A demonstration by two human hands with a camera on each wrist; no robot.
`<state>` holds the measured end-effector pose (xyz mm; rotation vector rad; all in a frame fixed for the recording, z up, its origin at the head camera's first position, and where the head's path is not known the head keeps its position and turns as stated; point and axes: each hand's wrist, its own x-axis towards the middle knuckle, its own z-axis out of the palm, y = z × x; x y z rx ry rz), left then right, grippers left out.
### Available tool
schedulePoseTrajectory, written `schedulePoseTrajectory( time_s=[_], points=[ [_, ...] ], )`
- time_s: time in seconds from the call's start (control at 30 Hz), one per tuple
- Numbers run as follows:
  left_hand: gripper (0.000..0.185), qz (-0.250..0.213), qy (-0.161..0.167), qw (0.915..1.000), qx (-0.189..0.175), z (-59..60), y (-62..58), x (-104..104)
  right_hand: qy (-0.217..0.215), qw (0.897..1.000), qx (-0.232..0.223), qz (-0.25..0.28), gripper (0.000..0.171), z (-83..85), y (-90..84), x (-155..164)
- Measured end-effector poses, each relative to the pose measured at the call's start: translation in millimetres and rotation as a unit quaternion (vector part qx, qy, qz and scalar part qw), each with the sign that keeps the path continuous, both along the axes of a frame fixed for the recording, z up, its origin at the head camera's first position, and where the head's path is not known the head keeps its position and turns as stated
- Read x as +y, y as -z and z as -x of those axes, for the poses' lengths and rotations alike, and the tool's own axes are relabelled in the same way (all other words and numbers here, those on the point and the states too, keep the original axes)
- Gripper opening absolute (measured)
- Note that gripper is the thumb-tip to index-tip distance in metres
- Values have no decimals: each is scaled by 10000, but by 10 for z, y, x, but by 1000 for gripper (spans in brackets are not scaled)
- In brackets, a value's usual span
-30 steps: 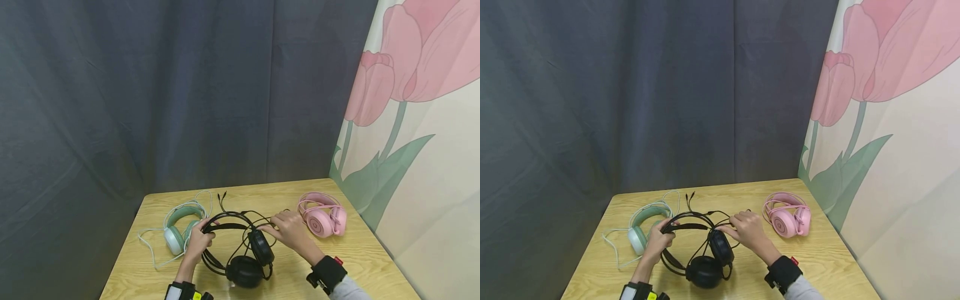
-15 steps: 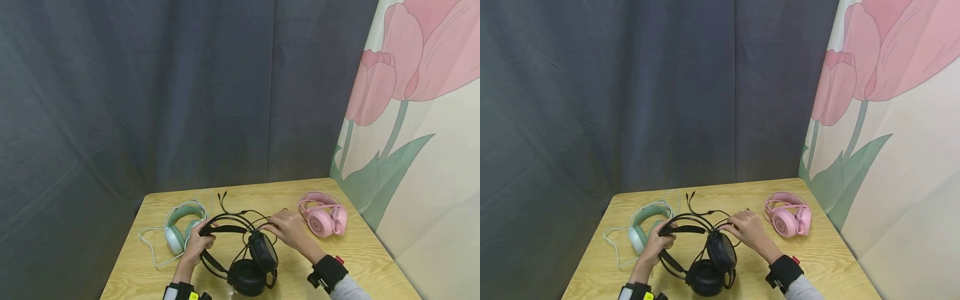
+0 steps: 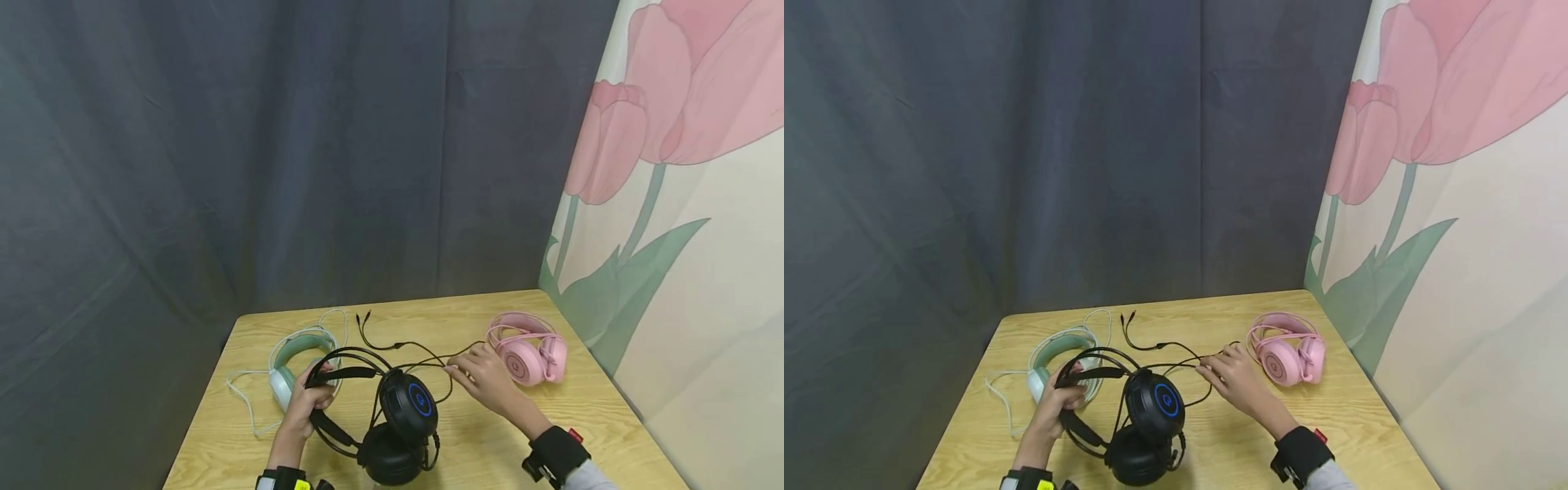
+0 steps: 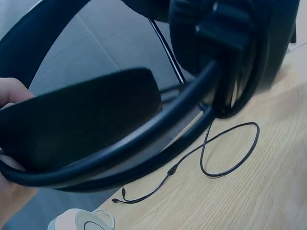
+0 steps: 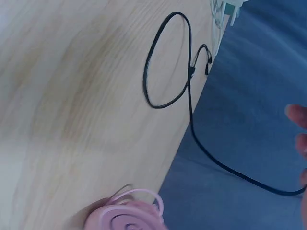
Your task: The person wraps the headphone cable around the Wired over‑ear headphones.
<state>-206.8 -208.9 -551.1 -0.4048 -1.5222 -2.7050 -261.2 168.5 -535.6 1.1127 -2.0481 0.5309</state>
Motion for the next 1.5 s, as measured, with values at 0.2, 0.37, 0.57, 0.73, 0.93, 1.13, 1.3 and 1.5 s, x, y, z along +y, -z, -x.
schedulePoseTrajectory(
  time_s=[0.2,0.37,0.57,0.73,0.93,1.13,1.3,1.5],
  points=[
    [50,-624,361,9973,160,-8,-16,-6,334,9990,86,-279,34,-24,75,95],
    [52,-867,265,9958,95,-9,-51,-5,109,9978,268,-600,33,-53,129,65],
    [50,-790,298,9964,120,-16,-97,6,365,9964,334,-683,22,-64,196,-1],
    [48,-805,438,9955,237,-20,-103,42,635,9979,157,-19,21,2,180,-65],
    [51,-824,354,9957,218,4,-96,86,772,9968,134,159,34,47,171,-194],
    [51,-784,137,9968,35,32,-102,105,649,9975,-162,-212,14,34,245,-321],
    [46,-820,-58,9966,-104,44,-102,115,525,9940,-412,-870,31,-42,306,-377],
    [46,-995,-186,9946,-210,44,-107,116,445,9855,-766,-1445,26,-128,381,-412]
  ],
)
